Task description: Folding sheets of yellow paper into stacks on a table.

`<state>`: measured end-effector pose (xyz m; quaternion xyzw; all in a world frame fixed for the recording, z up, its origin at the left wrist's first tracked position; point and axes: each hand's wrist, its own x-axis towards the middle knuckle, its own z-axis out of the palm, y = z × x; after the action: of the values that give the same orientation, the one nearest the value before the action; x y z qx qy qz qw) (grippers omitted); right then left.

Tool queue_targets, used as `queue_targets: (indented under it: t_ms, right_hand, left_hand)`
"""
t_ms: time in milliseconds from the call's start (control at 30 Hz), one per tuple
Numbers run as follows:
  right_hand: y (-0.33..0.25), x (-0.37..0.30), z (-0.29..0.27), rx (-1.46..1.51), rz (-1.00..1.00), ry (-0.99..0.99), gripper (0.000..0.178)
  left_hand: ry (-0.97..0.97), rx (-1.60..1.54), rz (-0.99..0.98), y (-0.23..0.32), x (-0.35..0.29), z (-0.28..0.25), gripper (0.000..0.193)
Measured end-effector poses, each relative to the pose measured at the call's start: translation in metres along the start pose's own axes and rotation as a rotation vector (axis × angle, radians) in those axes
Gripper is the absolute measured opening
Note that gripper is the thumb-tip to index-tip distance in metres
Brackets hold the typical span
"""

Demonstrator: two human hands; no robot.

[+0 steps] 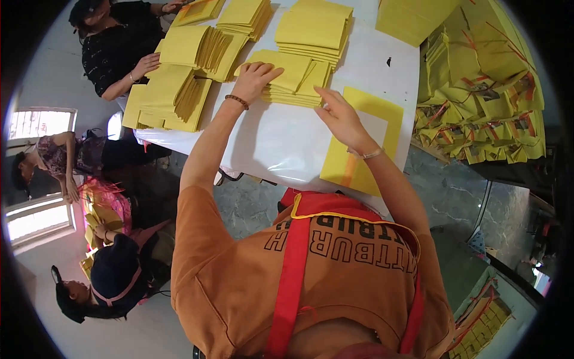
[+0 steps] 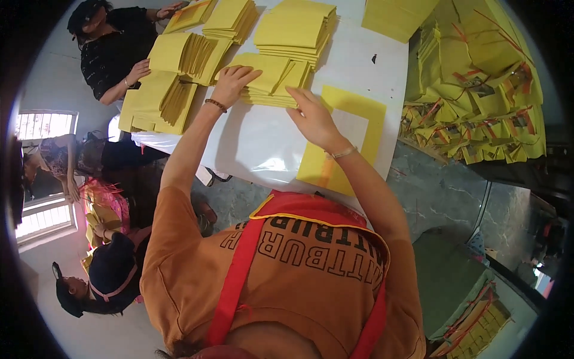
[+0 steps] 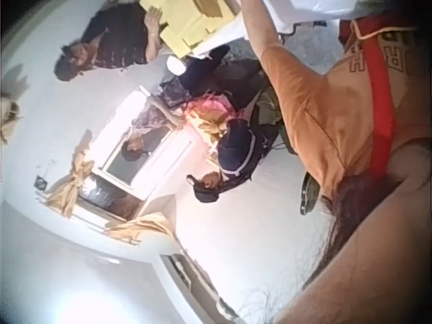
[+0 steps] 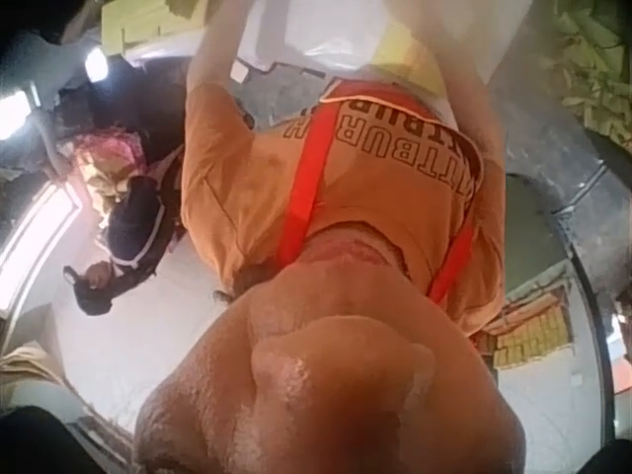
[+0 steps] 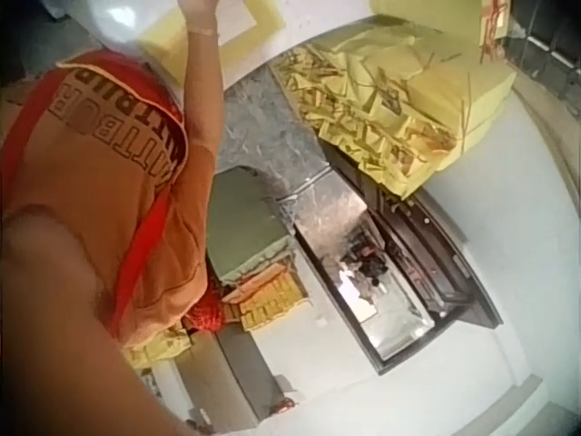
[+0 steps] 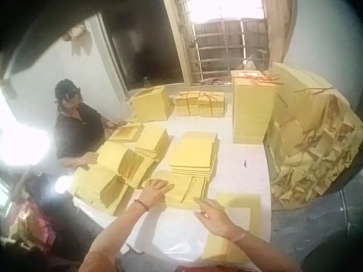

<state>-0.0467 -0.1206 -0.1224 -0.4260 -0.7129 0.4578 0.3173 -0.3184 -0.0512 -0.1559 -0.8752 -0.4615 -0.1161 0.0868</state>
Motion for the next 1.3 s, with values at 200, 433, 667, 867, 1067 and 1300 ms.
queue_targets:
  t_ms: [200, 433, 667, 867, 1067, 1300]
  right_hand:
    - [0.024, 0.034, 0.031, -0.449, -0.074, -0.020, 0.045]
    - [0.024, 0.033, 0.034, -0.422, -0.023, -0.049, 0.046]
    - [0.018, 0.038, 0.011, 0.411, 0.389, -0.061, 0.050]
    - [0.003, 0.040, 0.007, 0.730, 0.484, 0.032, 0.058]
    - [0.005, 0.049, 0.013, 0.499, 0.515, 0.089, 0.058]
    - [0.061, 0.077, 0.039, 0.398, 0.264, 0.344, 0.050]
  left_hand:
    - [-0.323, -0.037, -0.121, -0.005, 0.003, -0.013, 0.058]
    - [0.104, -1.096, -0.880, -0.053, -0.018, 0.045, 0.072]
    - [0.253, -1.070, -0.775, -0.028, 0.001, 0.025, 0.073]
    - [0.029, -1.068, -1.052, -0.010, 0.014, 0.001, 0.075]
    - [0.124, -0.718, -0.914, -0.006, 0.006, 0.027, 0.071]
    - [0.104, -0.815, -0.875, 0.001, 0.015, 0.013, 0.052]
